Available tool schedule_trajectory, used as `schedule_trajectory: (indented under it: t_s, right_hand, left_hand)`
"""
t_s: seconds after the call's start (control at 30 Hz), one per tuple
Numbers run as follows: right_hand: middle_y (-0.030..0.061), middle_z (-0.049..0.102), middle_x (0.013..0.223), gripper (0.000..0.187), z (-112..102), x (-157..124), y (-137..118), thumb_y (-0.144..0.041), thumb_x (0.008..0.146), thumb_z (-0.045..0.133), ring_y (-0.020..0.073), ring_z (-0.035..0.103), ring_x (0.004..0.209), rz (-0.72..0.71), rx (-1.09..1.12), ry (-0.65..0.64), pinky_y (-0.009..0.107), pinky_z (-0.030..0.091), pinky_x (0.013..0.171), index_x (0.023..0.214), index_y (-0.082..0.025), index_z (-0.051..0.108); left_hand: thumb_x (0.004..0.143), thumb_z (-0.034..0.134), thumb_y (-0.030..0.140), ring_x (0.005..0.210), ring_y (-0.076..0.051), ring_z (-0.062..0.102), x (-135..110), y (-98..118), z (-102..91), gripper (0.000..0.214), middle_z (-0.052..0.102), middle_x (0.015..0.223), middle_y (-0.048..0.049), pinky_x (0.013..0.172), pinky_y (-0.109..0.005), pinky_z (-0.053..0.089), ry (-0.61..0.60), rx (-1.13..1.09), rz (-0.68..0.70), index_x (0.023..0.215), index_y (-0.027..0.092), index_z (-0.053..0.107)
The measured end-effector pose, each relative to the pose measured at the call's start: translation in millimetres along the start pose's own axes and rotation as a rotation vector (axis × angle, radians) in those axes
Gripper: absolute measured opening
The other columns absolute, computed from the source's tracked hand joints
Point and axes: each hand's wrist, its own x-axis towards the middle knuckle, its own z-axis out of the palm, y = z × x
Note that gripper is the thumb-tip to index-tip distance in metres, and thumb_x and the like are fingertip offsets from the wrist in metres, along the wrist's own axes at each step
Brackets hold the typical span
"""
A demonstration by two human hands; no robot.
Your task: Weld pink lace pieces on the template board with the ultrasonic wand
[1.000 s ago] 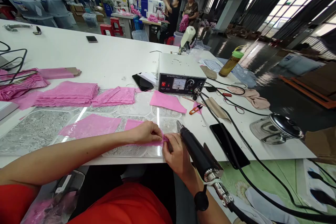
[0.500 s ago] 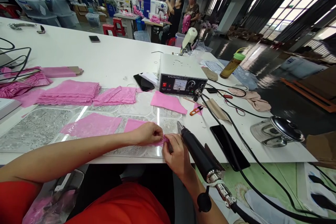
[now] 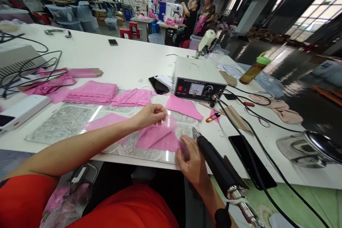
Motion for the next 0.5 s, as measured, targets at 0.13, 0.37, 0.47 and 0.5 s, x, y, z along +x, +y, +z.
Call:
schedule_trajectory:
  t_s: [0.13, 0.37, 0.47, 0.5]
  right_hand:
    - [0.0098, 0.067, 0.107, 0.035, -1, 7, -7, -0.016, 0.083, 0.058, 0.0222, 0.064, 0.102, -0.066, -0.023, -0.008, 0.04, 0.054, 0.089, 0.118, -0.018, 0.056]
    - [0.006, 0.07, 0.091, 0.021, 31, 45, -49, -0.022, 0.083, 0.059, 0.0192, 0.065, 0.085, -0.126, 0.062, -0.189, 0.034, 0.055, 0.076, 0.104, -0.019, 0.061]
    - [0.0071, 0.071, 0.091, 0.018, 53, 62, -67, -0.023, 0.083, 0.058, 0.0214, 0.065, 0.085, -0.121, 0.048, -0.28, 0.036, 0.055, 0.075, 0.099, -0.018, 0.063]
    - [0.0073, 0.071, 0.092, 0.017, 59, 67, -71, -0.023, 0.082, 0.058, 0.0219, 0.065, 0.085, -0.102, 0.043, -0.321, 0.037, 0.054, 0.075, 0.098, -0.018, 0.064]
  left_hand:
    - [0.08, 0.056, 0.011, 0.047, -0.007, 0.059, -13, -12, -45.8, 0.011, 0.063, 0.063, 0.0009, 0.042, -0.015, 0.042, 0.231, -0.158, -0.075, 0.07, 0.014, 0.052]
    - [0.079, 0.063, 0.014, 0.051, -0.01, 0.065, -56, -49, -99.7, 0.016, 0.063, 0.059, -0.0009, 0.05, -0.017, 0.053, 0.485, -0.357, -0.129, 0.067, 0.013, 0.053]
    - [0.077, 0.066, 0.017, 0.056, -0.011, 0.068, -74, -63, -114.1, 0.016, 0.066, 0.063, -0.0019, 0.054, -0.018, 0.055, 0.555, -0.42, -0.125, 0.07, 0.013, 0.053]
    - [0.077, 0.067, 0.018, 0.057, -0.011, 0.068, -80, -68, -118.2, 0.016, 0.066, 0.064, -0.0022, 0.055, -0.018, 0.056, 0.577, -0.433, -0.123, 0.071, 0.013, 0.053]
